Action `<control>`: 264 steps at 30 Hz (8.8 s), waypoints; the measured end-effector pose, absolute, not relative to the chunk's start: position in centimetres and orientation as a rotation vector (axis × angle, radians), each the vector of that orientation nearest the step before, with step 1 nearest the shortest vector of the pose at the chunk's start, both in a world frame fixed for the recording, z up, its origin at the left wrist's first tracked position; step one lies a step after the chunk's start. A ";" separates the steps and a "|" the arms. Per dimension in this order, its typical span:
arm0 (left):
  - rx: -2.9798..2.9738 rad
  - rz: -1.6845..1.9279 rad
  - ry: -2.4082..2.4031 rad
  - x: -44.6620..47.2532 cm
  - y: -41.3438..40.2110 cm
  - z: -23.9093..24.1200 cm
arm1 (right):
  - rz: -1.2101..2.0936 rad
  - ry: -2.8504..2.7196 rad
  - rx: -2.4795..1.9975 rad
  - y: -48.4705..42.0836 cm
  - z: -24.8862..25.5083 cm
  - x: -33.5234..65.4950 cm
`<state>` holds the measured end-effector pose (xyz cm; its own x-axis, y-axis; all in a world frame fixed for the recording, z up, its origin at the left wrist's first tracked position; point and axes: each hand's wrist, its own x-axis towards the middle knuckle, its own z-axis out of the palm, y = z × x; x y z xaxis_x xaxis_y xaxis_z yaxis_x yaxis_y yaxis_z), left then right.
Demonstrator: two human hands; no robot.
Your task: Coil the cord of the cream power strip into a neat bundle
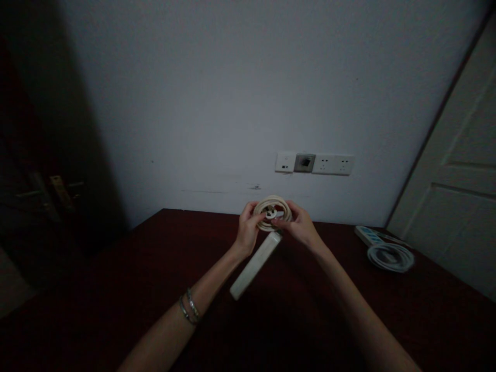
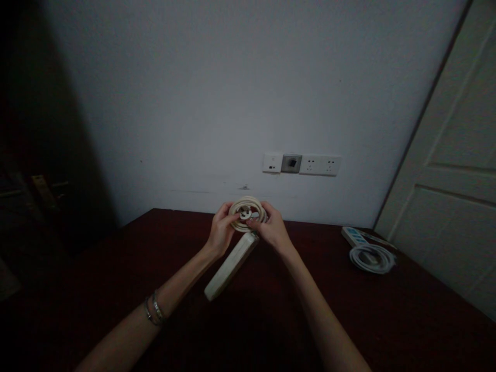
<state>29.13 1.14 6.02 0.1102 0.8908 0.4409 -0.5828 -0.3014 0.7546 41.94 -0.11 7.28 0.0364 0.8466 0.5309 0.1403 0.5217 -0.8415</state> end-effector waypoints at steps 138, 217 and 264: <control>0.510 1.134 0.376 25.3 6.1 6.4 | 1.505 -1.328 -0.920 -0.2 4.9 41.7; 1.419 0.680 0.684 23.5 5.4 7.2 | 0.510 -1.773 -1.276 -1.5 6.5 40.8; 1.134 0.687 0.577 24.2 6.0 4.9 | 1.306 -1.679 -1.068 -0.8 5.2 41.4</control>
<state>24.24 6.03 4.87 0.6633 0.7451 -0.0695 -0.1974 0.2638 0.9442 41.42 -0.84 5.21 -0.3768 0.9242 0.0622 0.1677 0.1341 -0.9767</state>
